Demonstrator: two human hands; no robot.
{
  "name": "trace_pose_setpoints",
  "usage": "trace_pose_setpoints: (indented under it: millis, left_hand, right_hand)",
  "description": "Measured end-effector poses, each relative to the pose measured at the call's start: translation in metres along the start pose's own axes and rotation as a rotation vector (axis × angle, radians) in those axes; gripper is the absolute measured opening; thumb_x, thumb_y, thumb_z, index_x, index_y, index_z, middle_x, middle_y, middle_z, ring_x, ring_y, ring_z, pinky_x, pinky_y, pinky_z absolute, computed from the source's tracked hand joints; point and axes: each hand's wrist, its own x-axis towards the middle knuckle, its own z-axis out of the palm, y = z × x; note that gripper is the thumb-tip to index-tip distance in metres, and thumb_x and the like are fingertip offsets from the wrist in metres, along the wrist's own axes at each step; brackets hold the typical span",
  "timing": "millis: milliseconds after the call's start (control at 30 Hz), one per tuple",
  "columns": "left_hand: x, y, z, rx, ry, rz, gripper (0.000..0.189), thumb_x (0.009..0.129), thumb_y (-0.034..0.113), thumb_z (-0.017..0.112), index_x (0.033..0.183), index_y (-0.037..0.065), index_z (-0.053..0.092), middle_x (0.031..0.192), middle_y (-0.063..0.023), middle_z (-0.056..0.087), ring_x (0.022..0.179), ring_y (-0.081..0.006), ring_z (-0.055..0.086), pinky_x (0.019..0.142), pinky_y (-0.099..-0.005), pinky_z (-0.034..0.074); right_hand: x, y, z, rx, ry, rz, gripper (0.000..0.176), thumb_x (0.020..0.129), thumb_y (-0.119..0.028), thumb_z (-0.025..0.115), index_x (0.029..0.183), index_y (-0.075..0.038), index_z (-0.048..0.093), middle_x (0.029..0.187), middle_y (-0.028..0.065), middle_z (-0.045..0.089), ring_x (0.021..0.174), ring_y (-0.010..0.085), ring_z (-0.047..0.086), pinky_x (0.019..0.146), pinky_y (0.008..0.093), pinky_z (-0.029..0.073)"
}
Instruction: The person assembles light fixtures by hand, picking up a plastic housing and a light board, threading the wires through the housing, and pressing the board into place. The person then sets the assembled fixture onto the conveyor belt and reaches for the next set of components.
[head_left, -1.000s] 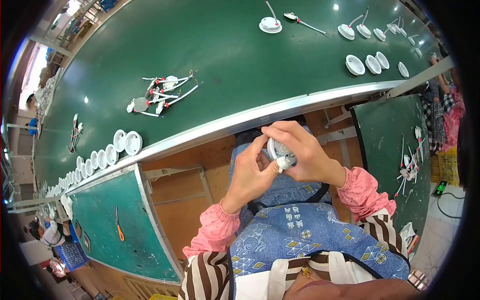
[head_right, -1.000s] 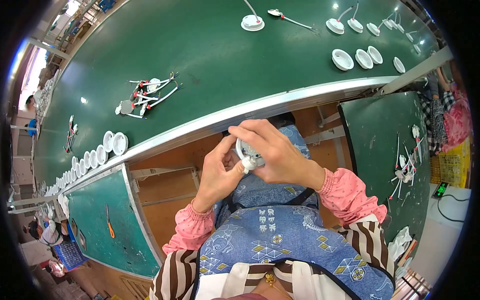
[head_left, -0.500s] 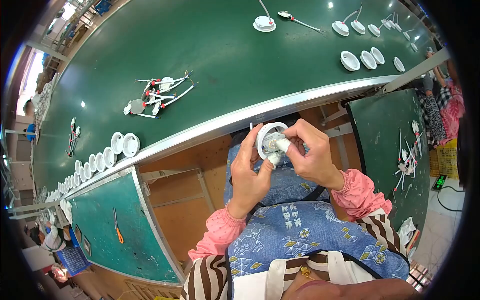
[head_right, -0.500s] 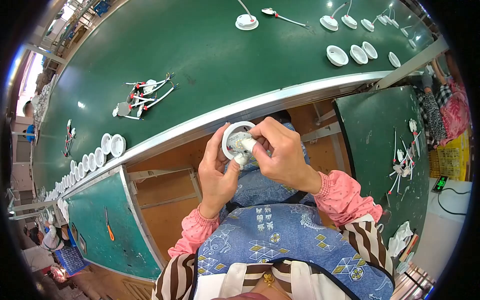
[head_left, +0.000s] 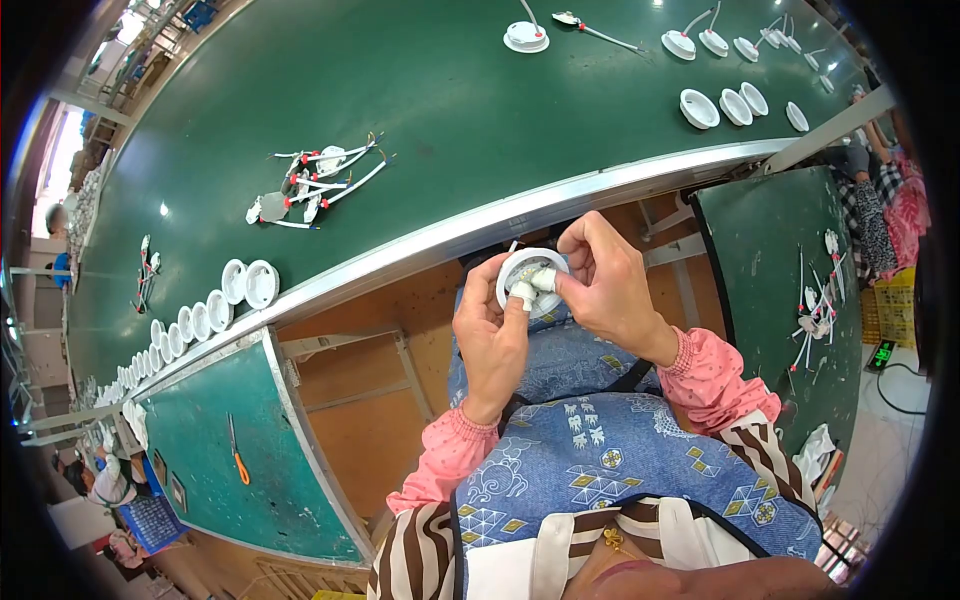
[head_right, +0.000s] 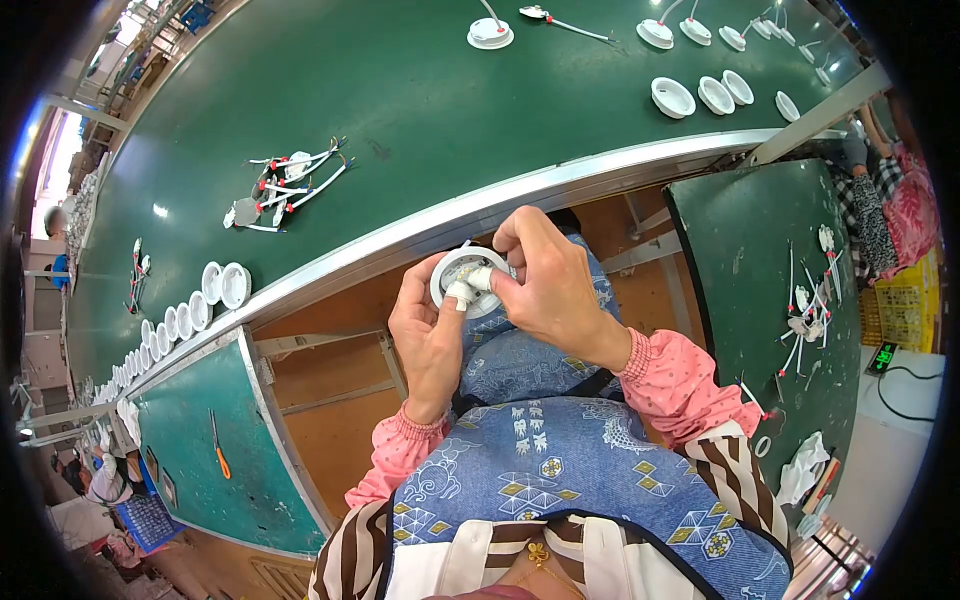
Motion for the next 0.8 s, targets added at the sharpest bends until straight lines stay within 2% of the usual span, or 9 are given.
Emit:
trace_pose_setpoints:
  millis: [133,233,333,433,533,567,667,700,800]
  left_hand:
    - [-0.001,-0.001,-0.001,-0.06,0.002,-0.046,0.032,0.096,-0.005,0.058,0.128,-0.005,0.057,0.116,-0.0099,0.067,0.105,-0.0136,0.064,0.09,-0.0264,0.052]
    - [-0.001,0.0,0.002,-0.058,0.017,-0.044,0.03,0.095,-0.002,0.061,0.125,-0.005,0.059,0.113,-0.0082,0.068,0.102,-0.0123,0.065,0.089,-0.0257,0.052]
    - [0.002,-0.006,-0.001,-0.053,-0.001,-0.052,0.029,0.094,-0.003,0.06,0.123,-0.005,0.061,0.112,-0.0076,0.068,0.1,-0.0118,0.064,0.088,-0.0255,0.052]
    - [0.012,-0.009,-0.006,-0.05,-0.057,-0.107,0.028,0.093,-0.004,0.059,0.121,-0.004,0.063,0.111,-0.0061,0.068,0.099,-0.0112,0.063,0.087,-0.0255,0.051]
    - [0.022,-0.01,-0.01,0.118,-0.093,0.01,0.029,0.09,-0.006,0.059,0.118,-0.003,0.065,0.103,-0.0075,0.069,0.096,-0.0114,0.064,0.084,-0.0244,0.052]
    - [0.022,-0.007,-0.01,0.255,-0.106,0.079,0.037,0.088,-0.007,0.06,0.124,-0.002,0.062,0.104,-0.0095,0.068,0.093,-0.0134,0.063,0.081,-0.026,0.052]
    - [0.017,0.002,0.001,0.357,0.062,0.227,0.044,0.088,-0.006,0.06,0.132,-0.002,0.057,0.11,-0.0116,0.066,0.093,-0.0145,0.063,0.079,-0.0279,0.054]
    - [0.013,0.001,-0.003,0.398,0.034,0.19,0.047,0.091,-0.004,0.059,0.138,-0.002,0.052,0.117,-0.0116,0.064,0.097,-0.0149,0.063,0.077,-0.0292,0.056]
    - [0.004,0.004,0.003,0.057,0.014,-0.114,0.045,0.094,-0.003,0.058,0.138,-0.002,0.052,0.117,-0.0105,0.064,0.099,-0.0139,0.063,0.077,-0.0276,0.056]
  right_hand:
    - [-0.002,0.002,0.001,0.136,-0.102,0.073,0.021,0.079,0.001,0.07,0.098,0.0,0.06,0.089,0.0143,0.062,0.073,0.0273,0.064,0.064,0.0361,0.05]
    - [-0.002,0.002,0.002,0.096,-0.13,-0.063,0.018,0.082,0.001,0.066,0.1,0.0,0.062,0.09,0.0156,0.063,0.076,0.031,0.064,0.067,0.0382,0.05]
    - [-0.003,-0.002,0.003,0.068,-0.125,-0.074,0.015,0.083,0.002,0.063,0.099,0.001,0.062,0.092,0.0174,0.064,0.078,0.0345,0.064,0.07,0.0397,0.049]
    - [-0.006,0.011,0.015,0.061,-0.036,-0.082,0.015,0.083,0.002,0.063,0.099,0.001,0.062,0.088,0.0153,0.064,0.074,0.0301,0.064,0.067,0.0392,0.049]
    - [-0.008,0.018,0.023,0.228,-0.032,0.058,0.013,0.087,0.003,0.063,0.099,0.001,0.061,0.086,0.0112,0.065,0.073,0.0198,0.066,0.065,0.0348,0.051]
    - [-0.007,0.019,0.025,0.303,-0.017,0.087,0.012,0.088,0.003,0.062,0.1,0.002,0.061,0.087,0.0101,0.066,0.074,0.0169,0.066,0.065,0.033,0.051]
    - [-0.007,0.018,0.029,0.496,0.029,0.158,0.009,0.091,0.002,0.062,0.1,0.002,0.061,0.089,0.0076,0.068,0.078,0.0107,0.066,0.066,0.0284,0.053]
    - [-0.008,0.017,0.031,0.54,0.042,0.167,0.008,0.092,0.003,0.061,0.1,0.002,0.061,0.091,0.0076,0.068,0.08,0.0102,0.066,0.067,0.0275,0.053]
    - [-0.01,0.013,0.032,0.608,0.056,0.163,0.009,0.092,0.001,0.062,0.1,0.002,0.061,0.091,0.0075,0.068,0.079,0.0105,0.066,0.067,0.0283,0.053]
